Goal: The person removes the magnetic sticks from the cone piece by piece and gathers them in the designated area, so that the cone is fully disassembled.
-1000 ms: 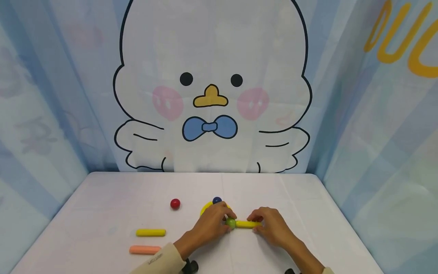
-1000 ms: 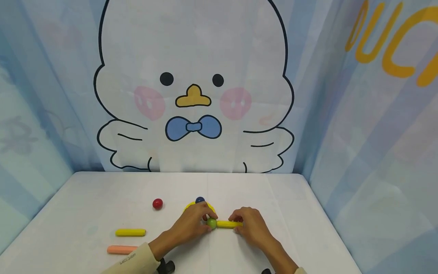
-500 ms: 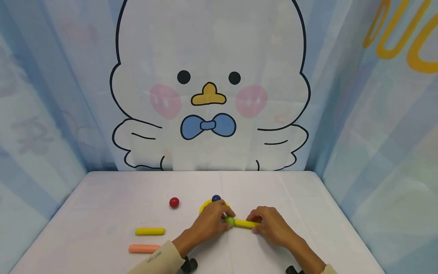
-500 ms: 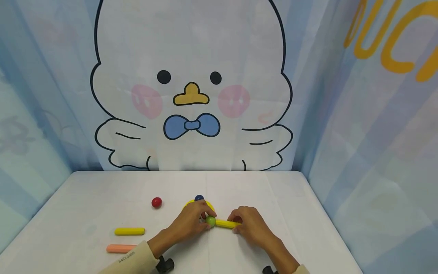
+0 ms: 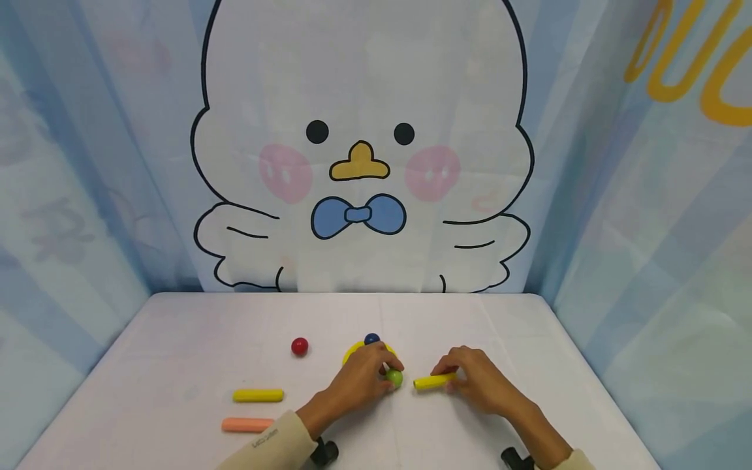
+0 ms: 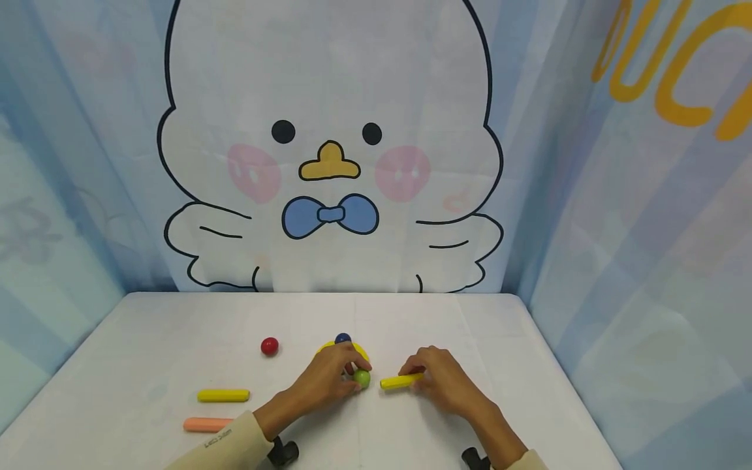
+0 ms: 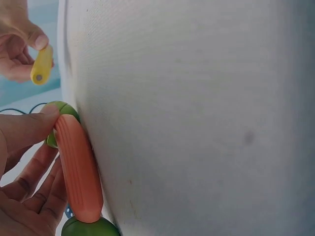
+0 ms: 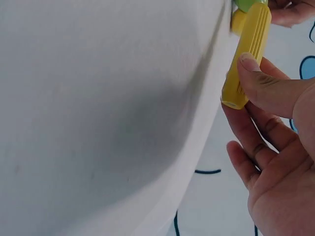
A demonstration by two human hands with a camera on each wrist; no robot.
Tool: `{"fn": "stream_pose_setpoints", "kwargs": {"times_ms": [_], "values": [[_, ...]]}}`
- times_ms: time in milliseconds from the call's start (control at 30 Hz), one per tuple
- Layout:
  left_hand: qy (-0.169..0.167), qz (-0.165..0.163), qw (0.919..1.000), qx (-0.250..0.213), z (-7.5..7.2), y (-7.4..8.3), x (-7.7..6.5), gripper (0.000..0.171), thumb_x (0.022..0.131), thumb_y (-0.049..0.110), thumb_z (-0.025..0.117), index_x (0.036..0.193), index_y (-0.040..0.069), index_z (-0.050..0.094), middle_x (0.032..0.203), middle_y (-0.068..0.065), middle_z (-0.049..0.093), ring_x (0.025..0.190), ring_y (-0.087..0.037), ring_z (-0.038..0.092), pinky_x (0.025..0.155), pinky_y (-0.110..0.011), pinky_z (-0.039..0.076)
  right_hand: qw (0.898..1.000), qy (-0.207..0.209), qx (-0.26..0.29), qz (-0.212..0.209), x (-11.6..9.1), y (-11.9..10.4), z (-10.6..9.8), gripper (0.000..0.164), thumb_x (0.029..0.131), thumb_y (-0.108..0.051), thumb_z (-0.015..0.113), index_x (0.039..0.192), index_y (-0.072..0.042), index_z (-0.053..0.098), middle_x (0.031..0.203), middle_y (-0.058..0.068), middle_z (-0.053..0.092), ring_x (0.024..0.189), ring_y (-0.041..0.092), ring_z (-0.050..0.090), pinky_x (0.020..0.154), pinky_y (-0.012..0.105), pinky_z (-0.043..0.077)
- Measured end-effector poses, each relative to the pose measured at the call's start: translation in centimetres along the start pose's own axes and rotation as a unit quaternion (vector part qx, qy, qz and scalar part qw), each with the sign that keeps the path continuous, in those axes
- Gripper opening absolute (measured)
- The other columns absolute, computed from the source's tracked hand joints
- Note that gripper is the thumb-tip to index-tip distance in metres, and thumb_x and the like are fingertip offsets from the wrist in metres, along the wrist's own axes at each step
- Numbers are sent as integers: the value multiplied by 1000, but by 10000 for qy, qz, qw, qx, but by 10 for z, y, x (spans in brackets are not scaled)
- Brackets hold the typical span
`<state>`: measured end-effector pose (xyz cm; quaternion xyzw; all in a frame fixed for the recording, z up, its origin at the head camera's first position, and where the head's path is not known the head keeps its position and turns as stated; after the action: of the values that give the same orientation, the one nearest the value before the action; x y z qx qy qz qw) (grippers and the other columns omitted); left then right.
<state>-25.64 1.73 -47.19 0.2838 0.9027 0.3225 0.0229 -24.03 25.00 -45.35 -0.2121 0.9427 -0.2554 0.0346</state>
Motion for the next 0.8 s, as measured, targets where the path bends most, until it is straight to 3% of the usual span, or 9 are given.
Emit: {"fn": "stream_pose_setpoints", "kwargs": {"times_ms": [167, 400, 800], "values": [[50, 72, 10000, 7, -1, 0, 0, 28, 84, 7, 90, 110, 13, 82, 102, 7, 70, 88, -6, 64, 80, -17, 55, 9997, 162, -60, 164, -11, 10, -10, 29, 88, -5, 84, 103, -29, 80, 98, -21, 72, 95, 2, 63, 97, 46, 58], [55, 62, 10000, -46, 0, 0, -1, 27, 84, 7, 90, 110, 13, 82, 102, 6, 71, 89, -5, 64, 80, -16, 55, 9985, 417, -226, 284, -28, 28, -22, 29, 87, -4, 85, 104, -27, 80, 98, -19, 72, 94, 5, 66, 95, 44, 58], [46, 35, 10000, -73, -1, 1, -3, 28, 84, 7, 90, 110, 14, 82, 102, 7, 69, 88, -5, 63, 81, -17, 55, 9922, 665, -330, 1000, -48, 68, -39, 33, 85, 4, 83, 105, -22, 81, 101, -12, 75, 99, 13, 68, 97, 49, 58]]}}
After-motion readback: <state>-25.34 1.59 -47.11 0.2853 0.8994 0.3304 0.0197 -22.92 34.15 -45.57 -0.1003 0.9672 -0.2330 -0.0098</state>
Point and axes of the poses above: each hand's wrist, its own x-axis towards the middle knuckle, its own z-axis out of the palm, y = z × x, the point moved 4 cm from there along x, towards the middle knuckle
